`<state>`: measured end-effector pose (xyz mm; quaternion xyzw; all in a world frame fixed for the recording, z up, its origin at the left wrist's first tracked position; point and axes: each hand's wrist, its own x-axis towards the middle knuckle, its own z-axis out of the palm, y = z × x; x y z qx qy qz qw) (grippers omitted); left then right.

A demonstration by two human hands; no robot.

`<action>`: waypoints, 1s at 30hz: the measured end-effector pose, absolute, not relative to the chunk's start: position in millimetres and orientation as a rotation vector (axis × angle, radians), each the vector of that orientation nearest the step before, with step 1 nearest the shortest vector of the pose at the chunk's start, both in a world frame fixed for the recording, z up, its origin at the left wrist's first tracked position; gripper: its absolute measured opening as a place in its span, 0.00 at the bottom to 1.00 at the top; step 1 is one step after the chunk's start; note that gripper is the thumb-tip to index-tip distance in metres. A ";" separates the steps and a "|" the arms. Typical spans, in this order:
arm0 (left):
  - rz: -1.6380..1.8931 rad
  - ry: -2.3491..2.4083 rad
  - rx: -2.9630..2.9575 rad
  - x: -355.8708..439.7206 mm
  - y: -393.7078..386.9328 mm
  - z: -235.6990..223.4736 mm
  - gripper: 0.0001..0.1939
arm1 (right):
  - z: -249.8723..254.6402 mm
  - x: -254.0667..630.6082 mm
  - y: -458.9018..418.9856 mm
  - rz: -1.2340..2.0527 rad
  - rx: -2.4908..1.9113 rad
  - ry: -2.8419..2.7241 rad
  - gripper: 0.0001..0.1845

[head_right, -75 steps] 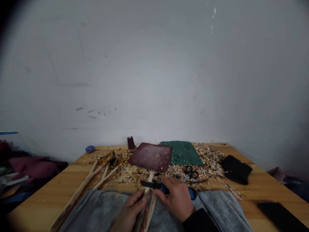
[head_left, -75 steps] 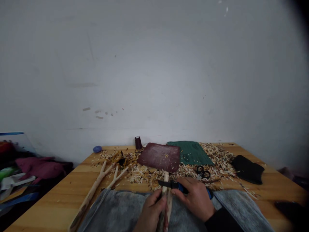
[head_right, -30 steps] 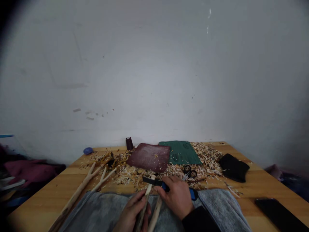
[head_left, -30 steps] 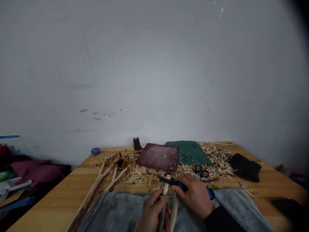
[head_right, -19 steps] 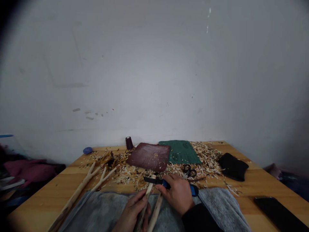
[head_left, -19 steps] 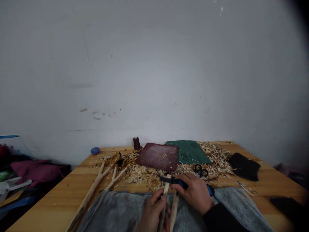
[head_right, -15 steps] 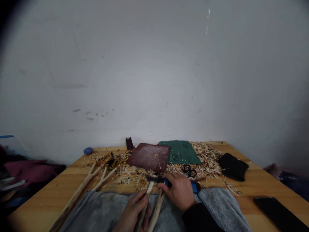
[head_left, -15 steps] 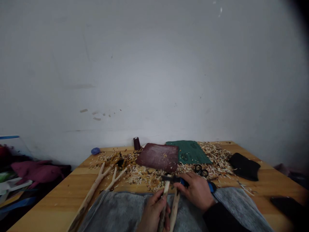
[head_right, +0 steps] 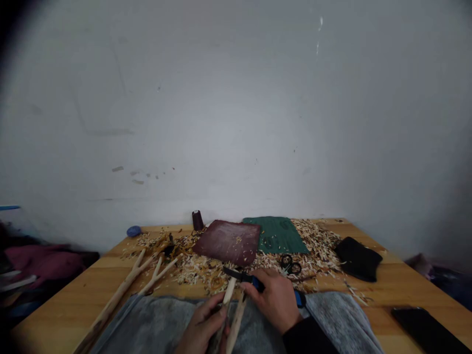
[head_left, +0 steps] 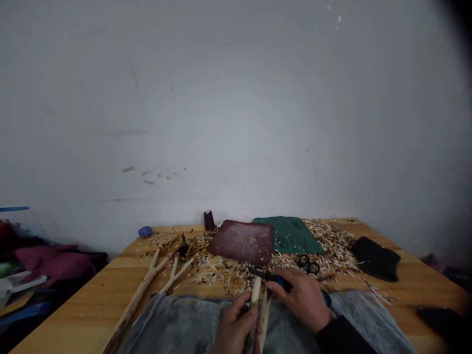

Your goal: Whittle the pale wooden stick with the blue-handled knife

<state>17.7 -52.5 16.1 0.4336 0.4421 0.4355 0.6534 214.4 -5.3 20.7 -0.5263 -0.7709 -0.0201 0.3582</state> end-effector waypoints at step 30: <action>0.987 0.978 1.070 15.3 -45.3 5.6 0.36 | 19.4 214.9 -2.7 -0.189 -1.281 -2.023 0.24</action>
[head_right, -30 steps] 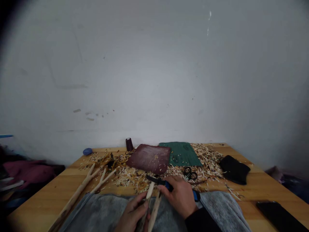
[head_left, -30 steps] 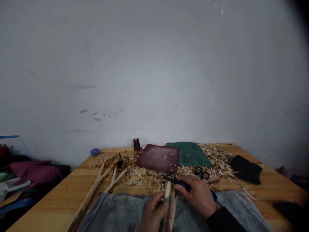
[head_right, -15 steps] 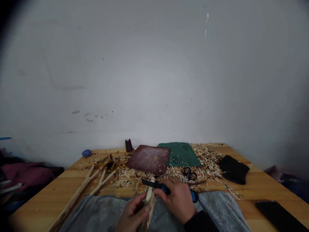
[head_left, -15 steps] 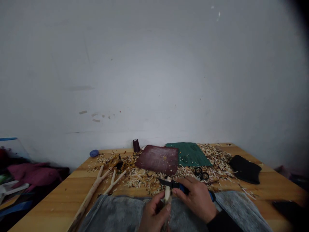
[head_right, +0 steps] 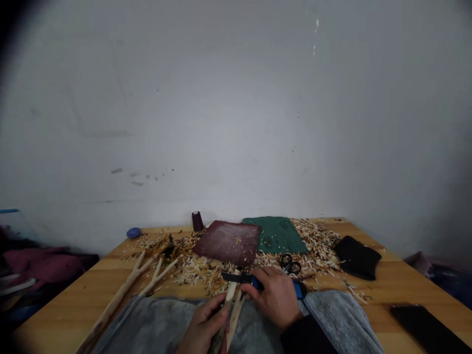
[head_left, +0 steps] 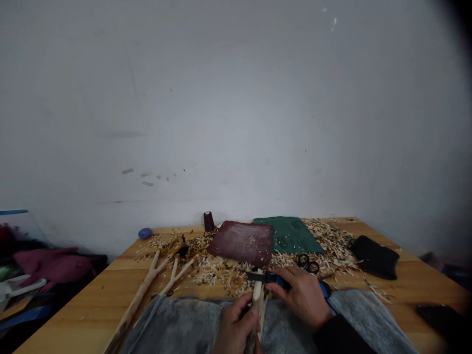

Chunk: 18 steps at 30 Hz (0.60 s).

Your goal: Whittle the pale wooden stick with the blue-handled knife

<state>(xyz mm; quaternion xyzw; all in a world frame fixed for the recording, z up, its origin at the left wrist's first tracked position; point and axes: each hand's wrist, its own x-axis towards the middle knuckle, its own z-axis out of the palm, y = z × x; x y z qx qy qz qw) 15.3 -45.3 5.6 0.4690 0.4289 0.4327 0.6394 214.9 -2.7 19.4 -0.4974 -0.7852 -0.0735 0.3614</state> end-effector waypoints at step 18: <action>1.062 0.994 0.975 19.7 -53.4 21.8 0.27 | 26.2 207.7 -11.8 -0.048 -1.205 -1.989 0.23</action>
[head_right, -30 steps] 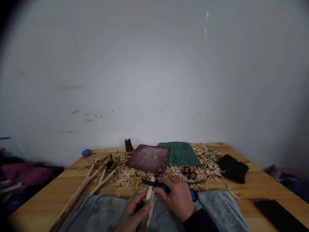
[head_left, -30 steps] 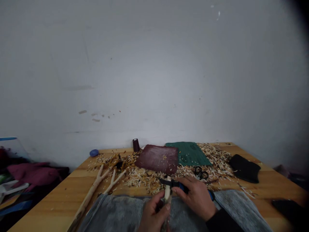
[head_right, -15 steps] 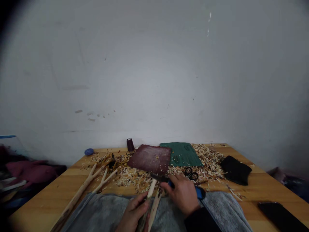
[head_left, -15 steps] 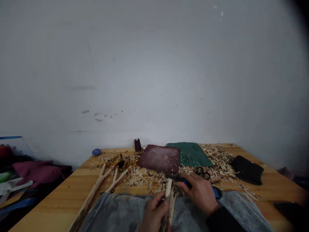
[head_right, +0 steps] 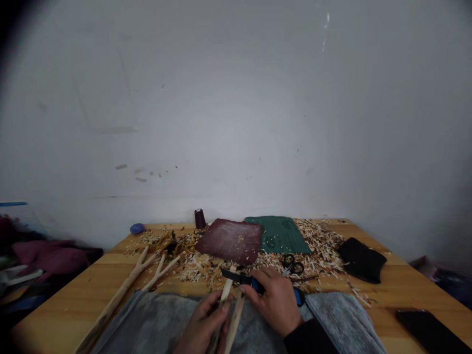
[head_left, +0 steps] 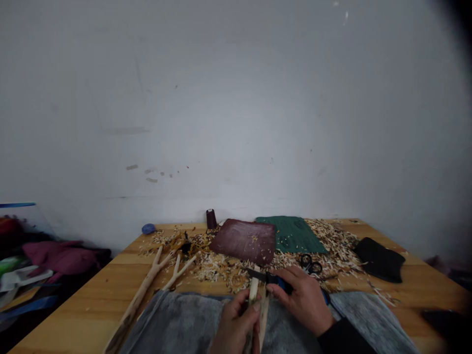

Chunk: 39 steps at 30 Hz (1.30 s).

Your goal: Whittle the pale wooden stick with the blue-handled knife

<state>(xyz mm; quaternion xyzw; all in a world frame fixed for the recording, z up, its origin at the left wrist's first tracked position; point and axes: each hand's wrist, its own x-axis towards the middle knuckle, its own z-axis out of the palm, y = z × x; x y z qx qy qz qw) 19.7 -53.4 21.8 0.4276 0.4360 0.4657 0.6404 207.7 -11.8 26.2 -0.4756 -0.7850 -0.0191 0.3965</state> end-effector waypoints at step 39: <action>0.942 0.953 0.925 11.3 -45.6 12.3 0.17 | 23.1 209.1 -10.5 -0.096 -1.174 -2.083 0.20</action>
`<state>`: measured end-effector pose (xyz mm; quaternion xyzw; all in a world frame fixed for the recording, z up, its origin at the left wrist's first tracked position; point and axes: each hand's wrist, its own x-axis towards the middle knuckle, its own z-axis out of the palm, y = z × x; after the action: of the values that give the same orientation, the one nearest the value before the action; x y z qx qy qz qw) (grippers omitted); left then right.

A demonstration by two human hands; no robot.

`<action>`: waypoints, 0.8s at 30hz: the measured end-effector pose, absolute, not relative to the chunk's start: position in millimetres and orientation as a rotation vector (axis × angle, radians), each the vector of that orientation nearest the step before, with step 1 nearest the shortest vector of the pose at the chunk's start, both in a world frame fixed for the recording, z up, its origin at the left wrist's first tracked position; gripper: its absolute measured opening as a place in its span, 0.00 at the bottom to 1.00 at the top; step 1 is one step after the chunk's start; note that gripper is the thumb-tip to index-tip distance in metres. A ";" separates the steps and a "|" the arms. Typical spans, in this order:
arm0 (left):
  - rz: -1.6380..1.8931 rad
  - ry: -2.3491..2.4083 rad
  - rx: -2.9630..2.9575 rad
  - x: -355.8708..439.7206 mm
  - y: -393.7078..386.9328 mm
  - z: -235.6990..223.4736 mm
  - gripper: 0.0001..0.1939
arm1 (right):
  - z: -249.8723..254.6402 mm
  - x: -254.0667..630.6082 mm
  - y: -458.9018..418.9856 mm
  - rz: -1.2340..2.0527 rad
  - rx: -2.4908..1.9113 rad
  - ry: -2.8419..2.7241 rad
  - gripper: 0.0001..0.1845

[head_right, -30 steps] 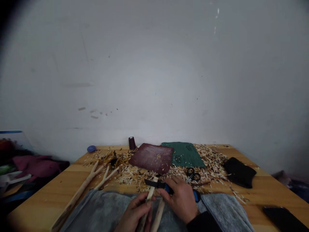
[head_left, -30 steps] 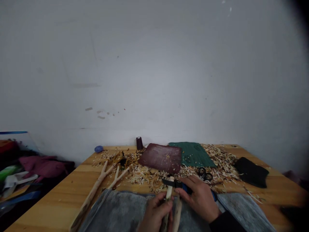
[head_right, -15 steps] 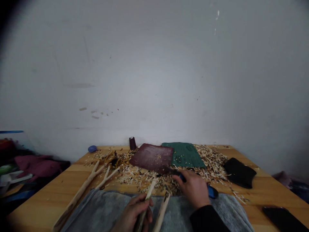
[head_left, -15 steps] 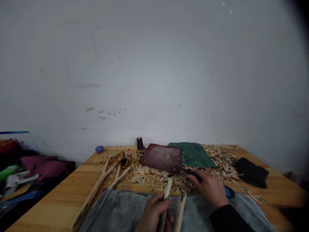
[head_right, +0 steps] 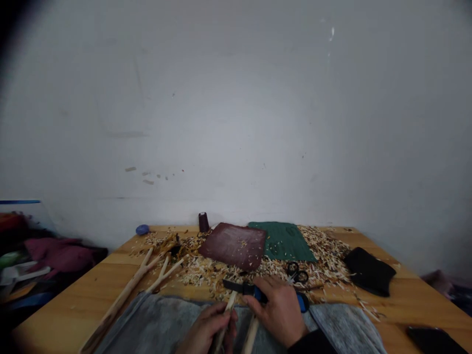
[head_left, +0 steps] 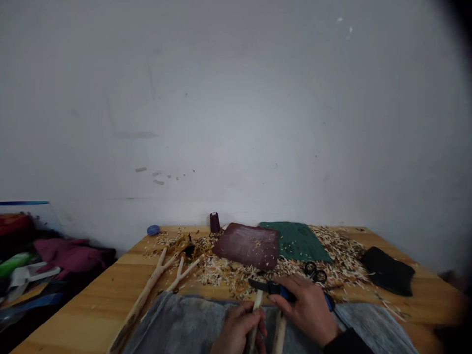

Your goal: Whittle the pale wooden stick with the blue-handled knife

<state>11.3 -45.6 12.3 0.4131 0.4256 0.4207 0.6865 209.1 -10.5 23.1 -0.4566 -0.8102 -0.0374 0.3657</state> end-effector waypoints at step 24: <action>0.918 0.939 0.970 10.2 -37.0 5.4 0.22 | 20.1 216.5 -1.9 -0.047 -1.227 -2.112 0.23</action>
<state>10.2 -37.0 5.4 0.4328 0.4191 0.4095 0.6851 216.5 -1.9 20.1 -0.4720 -0.8122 -0.0180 0.3424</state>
